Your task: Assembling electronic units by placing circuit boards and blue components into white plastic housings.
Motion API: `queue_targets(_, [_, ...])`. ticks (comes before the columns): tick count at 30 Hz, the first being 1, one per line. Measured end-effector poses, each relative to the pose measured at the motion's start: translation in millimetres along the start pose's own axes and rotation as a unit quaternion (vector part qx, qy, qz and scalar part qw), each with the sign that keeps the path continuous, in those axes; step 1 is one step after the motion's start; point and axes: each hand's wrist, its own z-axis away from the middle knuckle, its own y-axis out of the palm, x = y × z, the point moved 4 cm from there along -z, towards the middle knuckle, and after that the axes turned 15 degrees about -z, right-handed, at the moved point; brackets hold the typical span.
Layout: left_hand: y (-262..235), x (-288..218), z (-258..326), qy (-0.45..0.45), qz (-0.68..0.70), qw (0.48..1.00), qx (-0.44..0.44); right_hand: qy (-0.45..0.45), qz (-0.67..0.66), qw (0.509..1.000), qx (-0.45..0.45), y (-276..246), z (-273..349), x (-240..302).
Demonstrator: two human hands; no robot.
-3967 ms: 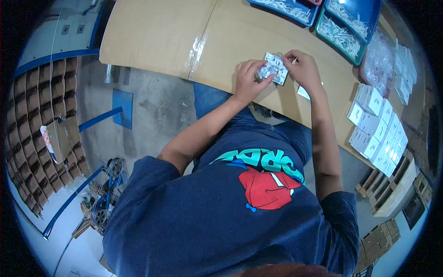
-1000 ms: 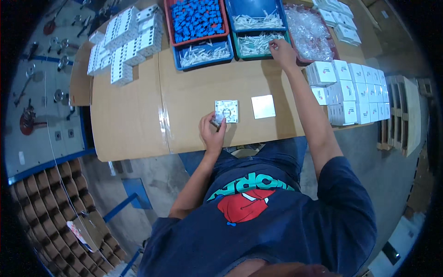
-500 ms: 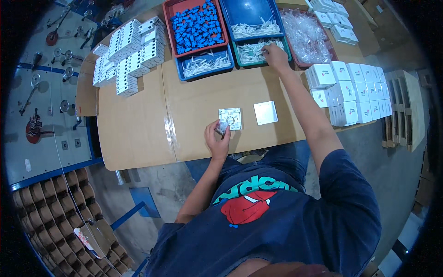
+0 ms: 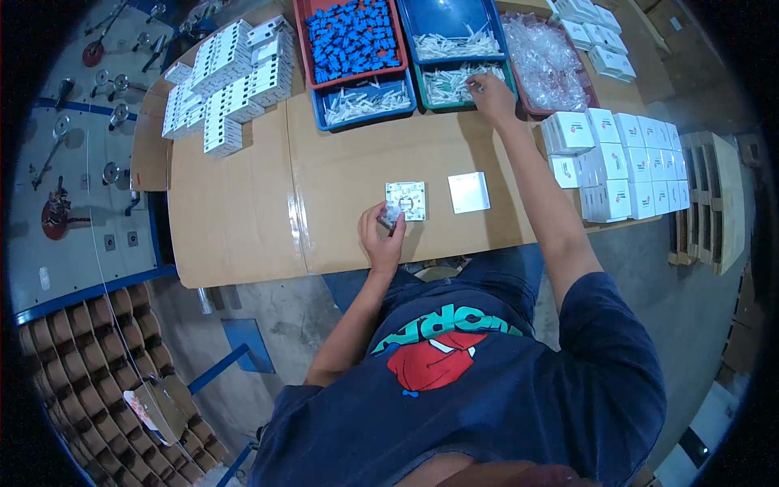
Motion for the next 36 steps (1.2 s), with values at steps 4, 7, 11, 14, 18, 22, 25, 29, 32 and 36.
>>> queue_targets(4, [1.0,-2.9,-1.7,0.009,-0.003,1.000,-0.007,-0.019,-0.045,0.999,0.011,1.7,17.5,10.8])
queue_targets(7, [-0.7,-3.8,-1.4,0.000,0.010,1.000,-0.006,0.000,-0.077,0.997,0.026,5.7,44.4,38.1])
queue_targets(11, [-1.4,-4.1,-2.4,0.008,0.001,1.000,-0.012,-0.036,-0.127,0.990,0.039,22.7,82.9,60.0])
queue_targets(14, [-2.2,-3.6,-3.3,0.004,0.003,1.000,-0.007,-0.027,-0.197,0.977,0.072,36.5,114.4,87.5])
queue_targets(18, [-3.7,-7.9,-6.7,0.018,0.003,1.000,-0.023,0.047,-0.262,0.950,0.161,43.6,148.7,117.6])
queue_targets(22, [-3.8,-1.9,-5.3,0.010,-0.017,1.000,-0.016,0.078,-0.343,0.916,0.190,57.2,171.9,131.1])
queue_targets(25, [-1.0,2.4,-2.8,0.005,-0.019,0.999,-0.026,0.160,-0.397,0.880,0.205,59.6,185.7,144.9])
queue_targets(29, [-0.3,3.2,-2.7,0.002,0.000,0.999,-0.034,0.121,-0.418,0.880,0.190,65.4,194.3,150.0])
queue_targets(32, [-1.4,0.8,-3.4,0.010,0.006,0.999,-0.033,0.116,-0.374,0.893,0.220,66.7,197.4,147.7])
queue_targets(36, [-3.8,-0.9,-3.3,0.002,0.021,0.999,-0.038,0.007,-0.316,0.923,0.218,68.0,199.9,152.0])
